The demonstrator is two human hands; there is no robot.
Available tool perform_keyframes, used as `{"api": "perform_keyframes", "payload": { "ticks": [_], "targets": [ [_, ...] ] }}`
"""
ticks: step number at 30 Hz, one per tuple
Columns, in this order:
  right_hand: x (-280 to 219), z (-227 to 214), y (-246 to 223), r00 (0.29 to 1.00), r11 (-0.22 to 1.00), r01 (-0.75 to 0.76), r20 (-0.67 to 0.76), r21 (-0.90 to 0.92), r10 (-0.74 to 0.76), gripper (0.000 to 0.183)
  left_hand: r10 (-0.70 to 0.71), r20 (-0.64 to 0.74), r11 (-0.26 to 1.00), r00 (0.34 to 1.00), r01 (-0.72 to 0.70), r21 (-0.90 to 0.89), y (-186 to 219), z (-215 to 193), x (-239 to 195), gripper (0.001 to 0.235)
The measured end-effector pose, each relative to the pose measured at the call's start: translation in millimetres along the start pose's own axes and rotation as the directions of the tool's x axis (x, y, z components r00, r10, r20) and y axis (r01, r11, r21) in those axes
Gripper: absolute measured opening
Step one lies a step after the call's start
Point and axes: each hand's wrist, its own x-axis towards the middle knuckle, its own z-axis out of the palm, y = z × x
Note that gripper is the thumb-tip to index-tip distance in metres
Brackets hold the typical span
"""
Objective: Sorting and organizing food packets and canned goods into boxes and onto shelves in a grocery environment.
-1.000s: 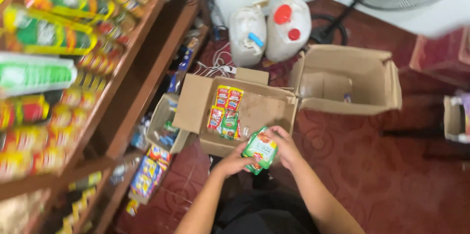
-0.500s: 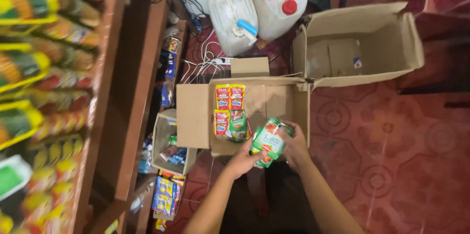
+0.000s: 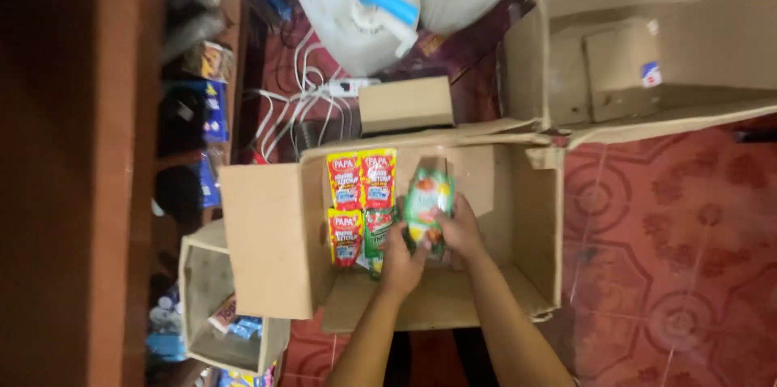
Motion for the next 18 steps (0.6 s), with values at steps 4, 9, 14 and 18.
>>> {"api": "perform_keyframes", "payload": {
  "ticks": [4, 9, 14, 18],
  "targets": [
    [43, 36, -43, 0.992, 0.991, 0.087, 0.087, 0.106, -0.096, 0.043, -0.208, 0.092, 0.969, 0.974, 0.218, -0.114, -10, -3, 25, 0.066],
    [39, 62, -75, 0.901, 0.507, 0.126, -0.116, -0.853, -0.419, 0.058, -0.092, 0.242, 0.934, 0.966, -0.001, 0.357, -16, 15, 23, 0.066],
    [36, 46, -34, 0.838, 0.613, 0.423, 0.032, -0.667, -0.544, 0.062, -0.134, 0.383, 0.773, 0.914, -0.146, 0.618, -22, 41, 14, 0.064],
    [38, 32, -41, 0.851, 0.604, 0.440, 0.093, -0.665, -0.518, 0.057, -0.304, 0.330, 0.779, 0.894, 0.034, 0.626, 35, 18, 29, 0.064]
  ]
}}
